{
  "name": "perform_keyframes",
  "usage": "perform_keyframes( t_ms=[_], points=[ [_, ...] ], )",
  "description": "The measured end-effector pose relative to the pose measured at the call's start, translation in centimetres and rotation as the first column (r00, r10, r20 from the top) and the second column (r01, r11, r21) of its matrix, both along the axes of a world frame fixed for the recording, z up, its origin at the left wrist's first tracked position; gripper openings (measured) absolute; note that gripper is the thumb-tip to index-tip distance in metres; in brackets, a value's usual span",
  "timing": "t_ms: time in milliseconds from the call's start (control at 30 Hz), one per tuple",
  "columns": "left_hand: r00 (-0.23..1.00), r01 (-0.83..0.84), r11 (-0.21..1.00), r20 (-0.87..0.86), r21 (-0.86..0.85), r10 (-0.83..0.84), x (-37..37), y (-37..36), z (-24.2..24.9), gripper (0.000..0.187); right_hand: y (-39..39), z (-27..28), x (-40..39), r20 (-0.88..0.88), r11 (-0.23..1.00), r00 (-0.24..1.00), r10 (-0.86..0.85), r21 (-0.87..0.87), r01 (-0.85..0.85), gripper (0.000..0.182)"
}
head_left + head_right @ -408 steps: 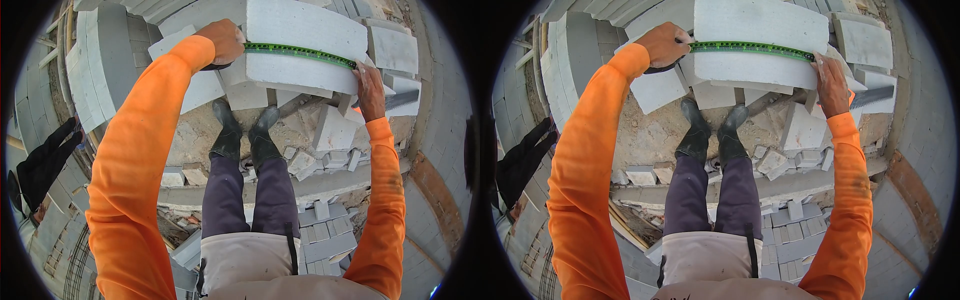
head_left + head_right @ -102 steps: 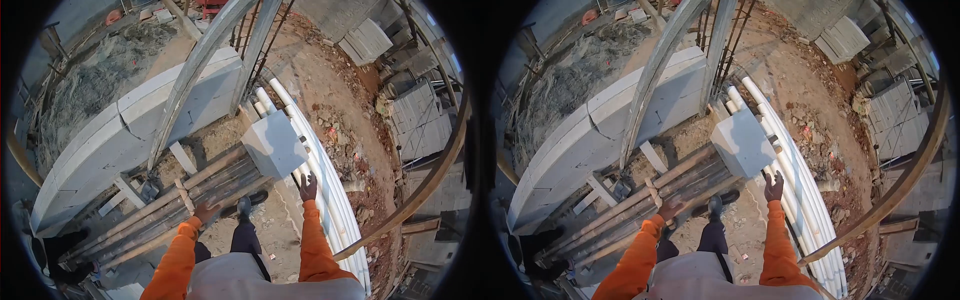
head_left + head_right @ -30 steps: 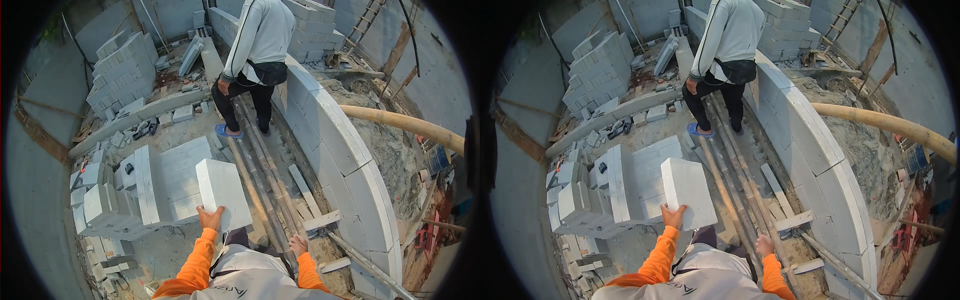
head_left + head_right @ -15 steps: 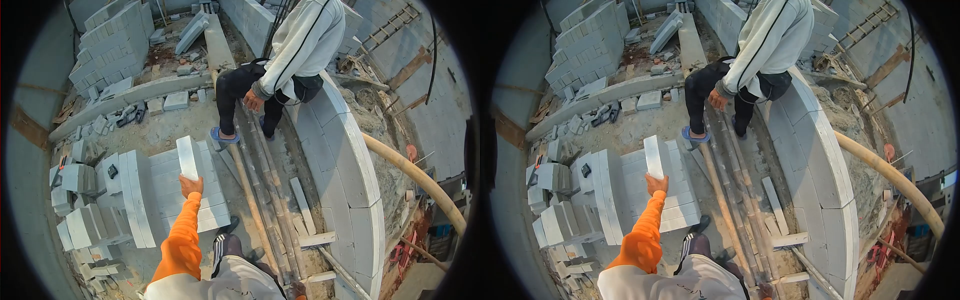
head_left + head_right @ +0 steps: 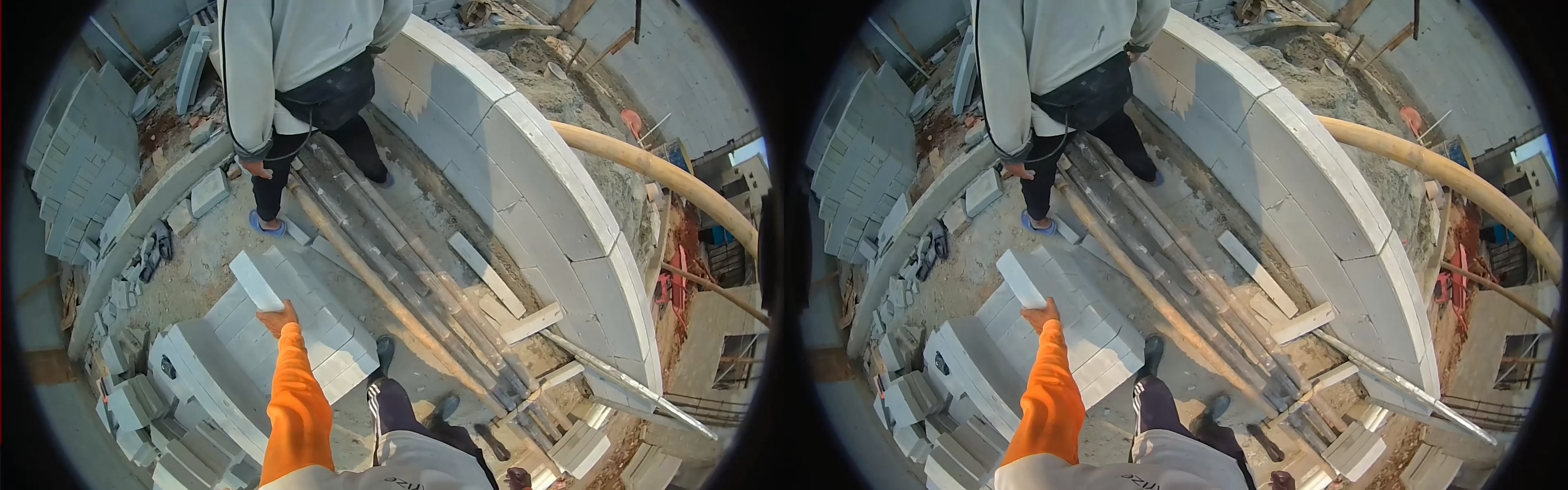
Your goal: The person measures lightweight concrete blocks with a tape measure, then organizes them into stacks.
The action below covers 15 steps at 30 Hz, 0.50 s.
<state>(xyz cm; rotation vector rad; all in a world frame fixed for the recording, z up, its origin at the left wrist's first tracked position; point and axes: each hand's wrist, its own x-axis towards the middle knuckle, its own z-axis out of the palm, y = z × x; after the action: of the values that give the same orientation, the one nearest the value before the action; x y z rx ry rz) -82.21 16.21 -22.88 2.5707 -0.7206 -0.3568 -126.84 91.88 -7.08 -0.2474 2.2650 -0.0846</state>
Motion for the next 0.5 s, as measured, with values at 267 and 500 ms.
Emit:
perform_keyframes(
  t_ms=[267,500],
  points=[
    [0.996,0.044,0.935,0.053,0.351,-0.067,0.9,-0.3,-0.1,0.103,6.1,-4.1,9.4,0.133,0.744,0.786,-0.604,-0.26,0.616,0.02],
    [0.921,0.044,0.847,0.307,0.529,-0.239,-7.0,8.2,2.1,0.106,10.1,-6.6,18.9,0.041,0.895,0.895,-0.444,0.075,0.44,0.036]
  ],
)
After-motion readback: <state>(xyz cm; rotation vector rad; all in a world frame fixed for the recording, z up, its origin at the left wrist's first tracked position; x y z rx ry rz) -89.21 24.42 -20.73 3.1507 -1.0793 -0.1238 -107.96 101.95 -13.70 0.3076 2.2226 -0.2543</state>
